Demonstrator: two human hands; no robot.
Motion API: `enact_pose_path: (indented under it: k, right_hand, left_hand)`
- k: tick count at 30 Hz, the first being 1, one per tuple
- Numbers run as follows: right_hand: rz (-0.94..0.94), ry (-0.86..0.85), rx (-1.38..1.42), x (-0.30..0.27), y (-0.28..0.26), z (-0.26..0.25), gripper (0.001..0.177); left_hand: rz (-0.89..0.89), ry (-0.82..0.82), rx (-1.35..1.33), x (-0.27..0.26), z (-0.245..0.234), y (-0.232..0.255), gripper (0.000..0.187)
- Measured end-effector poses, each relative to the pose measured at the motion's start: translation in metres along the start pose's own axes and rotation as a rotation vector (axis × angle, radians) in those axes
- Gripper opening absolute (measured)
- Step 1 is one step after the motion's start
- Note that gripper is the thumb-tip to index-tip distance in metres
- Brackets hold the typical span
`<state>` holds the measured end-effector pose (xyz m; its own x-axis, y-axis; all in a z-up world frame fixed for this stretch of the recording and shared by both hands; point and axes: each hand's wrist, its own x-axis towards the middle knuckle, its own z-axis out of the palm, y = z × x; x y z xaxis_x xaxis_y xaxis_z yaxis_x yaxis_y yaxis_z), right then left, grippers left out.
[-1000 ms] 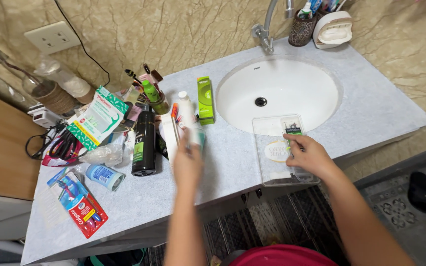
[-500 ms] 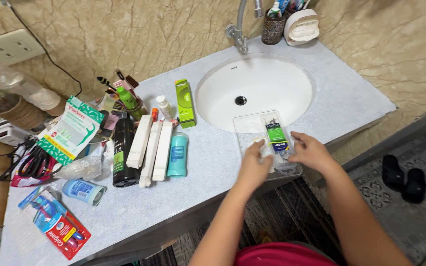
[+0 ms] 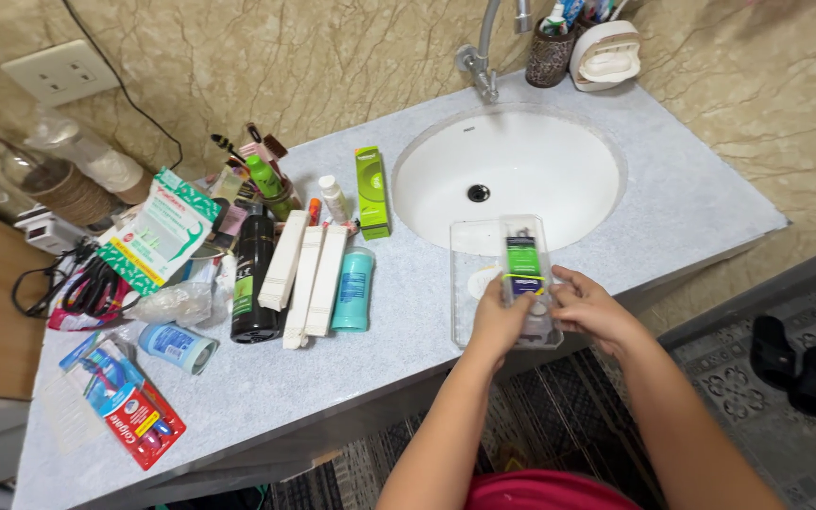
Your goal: The person empties a bathroom cabinet onto the countertop, then systematically removes items from a clear organizer and places them on the counter. They continue to remove various toiletries, wipes, and other supplies from the cabinet and drawers, arranging them on the countertop.
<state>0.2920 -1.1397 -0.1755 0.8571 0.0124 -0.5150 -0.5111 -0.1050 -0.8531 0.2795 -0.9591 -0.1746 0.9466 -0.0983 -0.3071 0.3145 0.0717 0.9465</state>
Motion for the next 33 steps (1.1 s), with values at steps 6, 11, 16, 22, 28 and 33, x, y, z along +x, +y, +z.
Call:
enact_pose_path:
  k: [6, 11, 16, 22, 28, 33]
  right_hand:
    - [-0.117, 0.012, -0.095, 0.005, -0.003, 0.015, 0.092]
    - [-0.135, 0.152, -0.12, 0.011, -0.018, 0.012, 0.08]
    - [-0.339, 0.171, -0.062, 0.009, -0.032, 0.005, 0.074]
    - [-0.382, -0.062, 0.047, 0.005, -0.058, 0.073, 0.064]
    - [-0.324, -0.434, 0.041, -0.012, -0.049, 0.212, 0.06]
    - [-0.296, -0.593, 0.044, -0.064, -0.029, 0.345, 0.061]
  left_hand:
    - [0.123, 0.294, 0.003, -0.017, -0.079, 0.012, 0.075]
    - [0.16, 0.508, 0.39, -0.038, -0.131, -0.003, 0.068]
    - [0.188, 0.54, 0.751, -0.053, -0.129, -0.007, 0.059]
    - [0.474, 0.593, 0.379, -0.089, -0.132, 0.013, 0.055]
    - [0.075, 0.62, -0.395, -0.188, -0.181, 0.014, 0.085]
    - [0.218, 0.846, -0.646, -0.286, -0.242, -0.004, 0.086]
